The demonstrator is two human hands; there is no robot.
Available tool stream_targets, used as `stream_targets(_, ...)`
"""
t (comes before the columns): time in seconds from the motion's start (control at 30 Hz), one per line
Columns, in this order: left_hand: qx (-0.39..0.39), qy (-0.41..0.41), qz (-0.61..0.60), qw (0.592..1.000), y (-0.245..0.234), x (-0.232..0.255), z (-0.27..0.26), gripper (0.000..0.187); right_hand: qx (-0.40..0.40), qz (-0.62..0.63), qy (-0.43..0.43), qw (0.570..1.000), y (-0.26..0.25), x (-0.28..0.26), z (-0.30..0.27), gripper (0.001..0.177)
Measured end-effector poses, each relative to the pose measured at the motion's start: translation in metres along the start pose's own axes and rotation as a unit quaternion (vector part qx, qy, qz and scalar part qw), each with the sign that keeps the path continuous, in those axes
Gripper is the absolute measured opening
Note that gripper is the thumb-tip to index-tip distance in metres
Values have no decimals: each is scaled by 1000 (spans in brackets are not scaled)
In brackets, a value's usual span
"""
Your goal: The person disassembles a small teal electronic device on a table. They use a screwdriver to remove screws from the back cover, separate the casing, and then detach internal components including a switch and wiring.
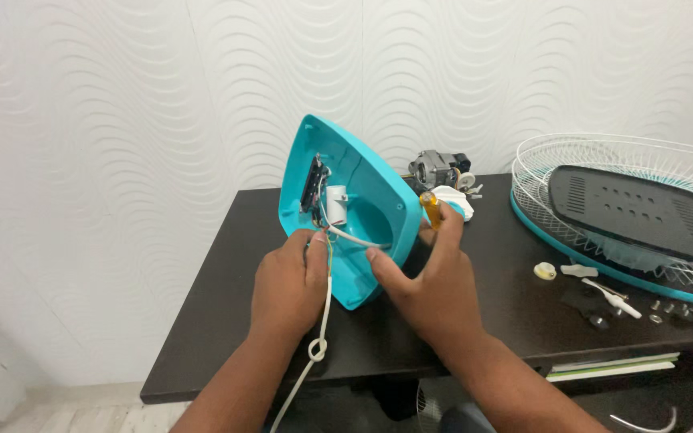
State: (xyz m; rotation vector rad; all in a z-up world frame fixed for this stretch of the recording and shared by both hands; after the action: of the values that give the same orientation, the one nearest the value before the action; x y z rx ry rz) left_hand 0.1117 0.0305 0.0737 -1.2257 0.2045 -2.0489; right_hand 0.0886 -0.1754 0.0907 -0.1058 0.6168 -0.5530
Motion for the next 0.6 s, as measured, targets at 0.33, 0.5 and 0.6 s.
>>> stream_targets(0.33, 303, 142, 37, 942, -39, -23, -1, 54, -98, 128, 43, 986, -18, 66, 9, 58)
stream_targets(0.5, 133, -9, -108, 985, -26, -40, 18, 53, -142, 192, 84, 968, -14, 95, 37, 55)
stream_targets(0.6, 45, -56, -89, 993, -15, -37, 13, 53, -93, 134, 83, 983, -24, 102, 41, 43)
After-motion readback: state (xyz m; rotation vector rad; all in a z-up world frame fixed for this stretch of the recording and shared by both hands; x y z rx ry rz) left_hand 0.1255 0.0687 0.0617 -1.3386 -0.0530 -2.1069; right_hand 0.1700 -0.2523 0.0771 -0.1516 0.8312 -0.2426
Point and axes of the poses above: each hand's wrist, its own z-axis towards the middle knuckle, its own y-axis out of the palm, x = y × z, the point moved 10 cm from there along z, towards the middle knuckle, and after that the axes turned 4 degrees about -y, right-handed, at the moved point
